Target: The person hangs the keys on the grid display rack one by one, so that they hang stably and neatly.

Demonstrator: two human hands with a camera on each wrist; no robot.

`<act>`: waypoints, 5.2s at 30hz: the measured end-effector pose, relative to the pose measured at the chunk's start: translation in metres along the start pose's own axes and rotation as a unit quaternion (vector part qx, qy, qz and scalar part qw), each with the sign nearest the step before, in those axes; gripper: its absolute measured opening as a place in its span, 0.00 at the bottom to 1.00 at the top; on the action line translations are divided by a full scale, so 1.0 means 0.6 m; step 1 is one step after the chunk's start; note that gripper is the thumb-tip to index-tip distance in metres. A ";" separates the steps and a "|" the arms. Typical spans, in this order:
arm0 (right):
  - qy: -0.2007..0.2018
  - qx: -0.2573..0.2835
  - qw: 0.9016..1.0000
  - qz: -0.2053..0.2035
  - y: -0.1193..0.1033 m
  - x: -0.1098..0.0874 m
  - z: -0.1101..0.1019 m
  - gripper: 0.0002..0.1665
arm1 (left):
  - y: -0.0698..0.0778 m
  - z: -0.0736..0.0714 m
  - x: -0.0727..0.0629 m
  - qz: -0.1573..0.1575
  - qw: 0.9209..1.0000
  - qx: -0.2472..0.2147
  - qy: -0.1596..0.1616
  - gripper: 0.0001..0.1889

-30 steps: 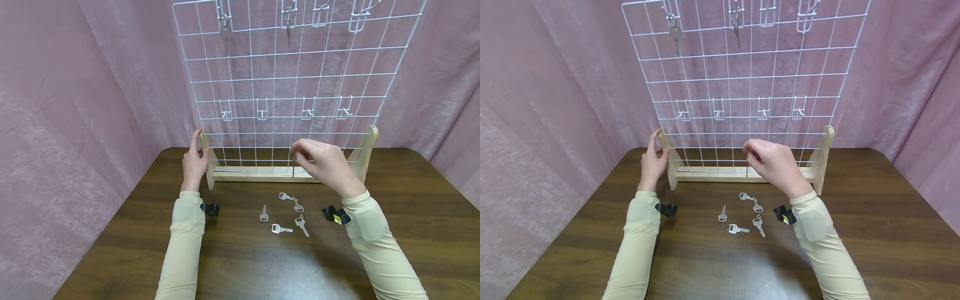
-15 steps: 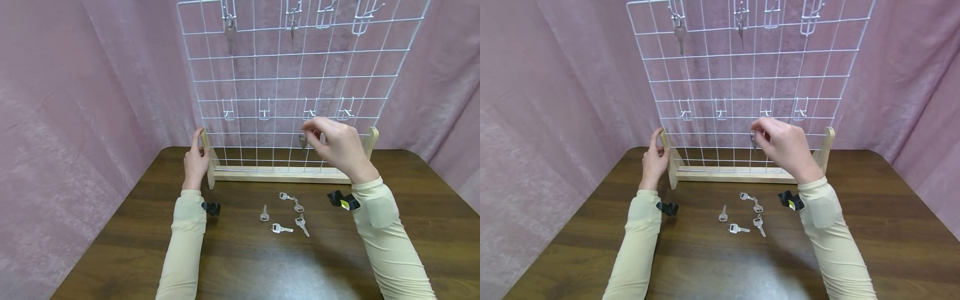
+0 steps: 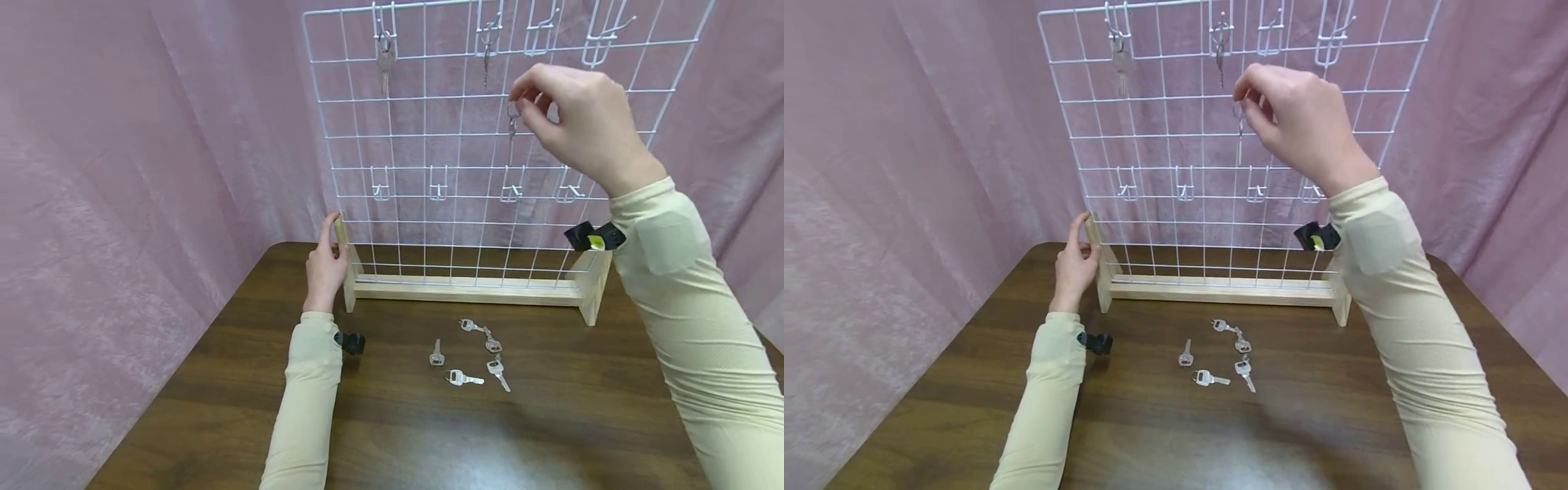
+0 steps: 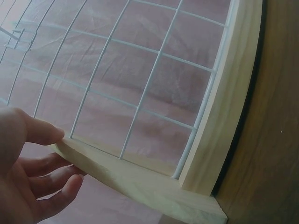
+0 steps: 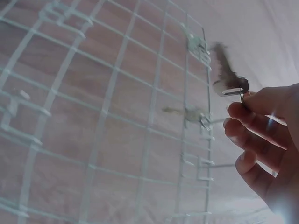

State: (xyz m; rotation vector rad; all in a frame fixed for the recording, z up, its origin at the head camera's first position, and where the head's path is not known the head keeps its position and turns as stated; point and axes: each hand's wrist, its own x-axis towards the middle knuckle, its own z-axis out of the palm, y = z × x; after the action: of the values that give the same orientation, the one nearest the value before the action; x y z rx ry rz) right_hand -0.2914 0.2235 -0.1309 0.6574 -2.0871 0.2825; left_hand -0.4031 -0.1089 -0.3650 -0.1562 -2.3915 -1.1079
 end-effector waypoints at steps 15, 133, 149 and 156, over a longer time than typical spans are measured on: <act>-0.002 -0.050 0.992 0.116 0.069 0.097 -0.077 0.16 | 0.014 0.017 0.005 0.000 1.000 -0.008 -0.006 0.33; -0.397 0.156 0.904 0.022 0.013 -0.273 0.195 0.07 | 0.019 0.021 0.007 -0.001 1.000 -0.026 -0.003 0.34; -0.458 0.183 0.869 0.019 0.015 -0.311 0.255 0.18 | 0.022 0.024 0.011 -0.007 1.000 -0.021 -0.009 0.34; -0.480 0.168 0.861 0.019 0.011 -0.322 0.272 0.16 | 0.022 0.023 0.008 -0.009 1.000 -0.021 -0.010 0.34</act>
State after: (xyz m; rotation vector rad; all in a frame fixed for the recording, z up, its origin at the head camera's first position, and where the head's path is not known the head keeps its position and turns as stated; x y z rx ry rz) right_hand -0.3220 0.2251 -0.3822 1.1261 -3.0443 0.3950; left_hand -0.4088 -0.0906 -0.3609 -0.1616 -2.3924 -1.1714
